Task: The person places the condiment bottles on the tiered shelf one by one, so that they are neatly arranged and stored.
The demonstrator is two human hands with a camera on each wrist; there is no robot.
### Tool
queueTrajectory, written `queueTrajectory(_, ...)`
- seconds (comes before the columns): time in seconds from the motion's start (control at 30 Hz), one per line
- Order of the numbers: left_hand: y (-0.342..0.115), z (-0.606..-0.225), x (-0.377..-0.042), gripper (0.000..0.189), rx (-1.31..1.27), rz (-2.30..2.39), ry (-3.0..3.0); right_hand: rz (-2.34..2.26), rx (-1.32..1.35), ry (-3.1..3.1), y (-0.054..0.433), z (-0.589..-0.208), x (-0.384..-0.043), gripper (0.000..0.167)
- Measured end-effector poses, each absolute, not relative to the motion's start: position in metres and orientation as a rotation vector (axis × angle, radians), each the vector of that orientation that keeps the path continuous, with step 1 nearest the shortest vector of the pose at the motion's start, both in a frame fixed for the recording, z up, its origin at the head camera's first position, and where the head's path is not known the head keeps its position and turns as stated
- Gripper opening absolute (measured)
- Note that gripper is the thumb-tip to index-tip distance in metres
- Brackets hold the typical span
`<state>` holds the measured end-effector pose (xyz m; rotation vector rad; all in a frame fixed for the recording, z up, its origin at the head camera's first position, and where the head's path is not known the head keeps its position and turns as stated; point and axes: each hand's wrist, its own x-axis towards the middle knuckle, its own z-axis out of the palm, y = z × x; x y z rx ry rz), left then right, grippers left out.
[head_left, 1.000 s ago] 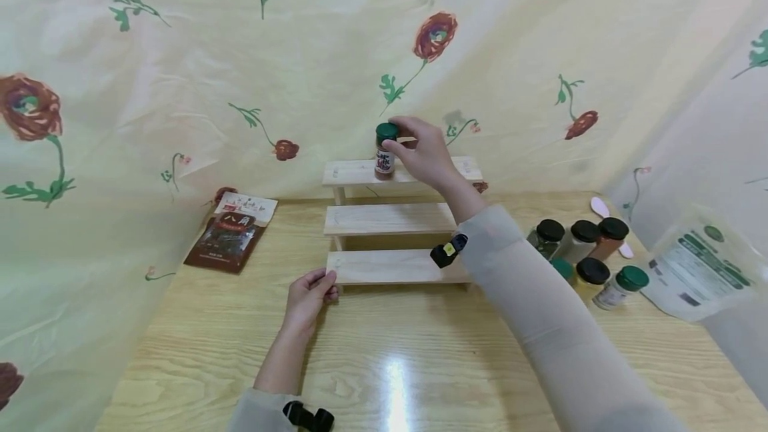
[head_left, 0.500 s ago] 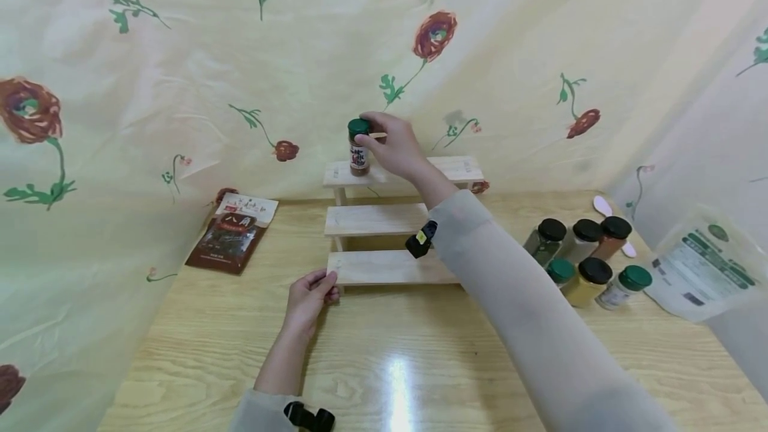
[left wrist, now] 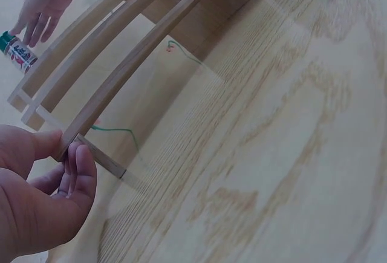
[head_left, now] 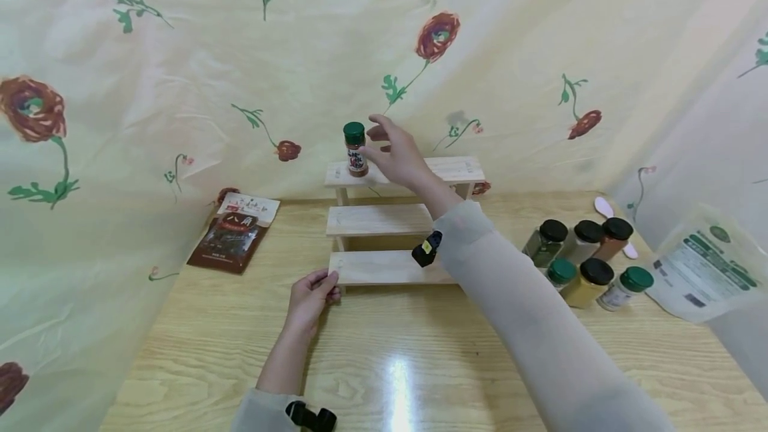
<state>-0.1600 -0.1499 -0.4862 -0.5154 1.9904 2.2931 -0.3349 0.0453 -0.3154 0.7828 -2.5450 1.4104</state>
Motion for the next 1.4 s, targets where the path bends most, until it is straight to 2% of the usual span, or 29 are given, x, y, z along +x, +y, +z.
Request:
queueTrajectory(0.8,-0.148,-0.485,-0.16,0.042,-0.519,2.333,1.948,1.291,0.779,-2.441,0.123,-0.345,-0.287,0.044)
queueTrajectory(1.4,-0.149,-0.486,-0.157,0.042,-0.507,2.374,1.932,1.142,0.761,-2.448,0.196,-0.364,-0.262,0.039)
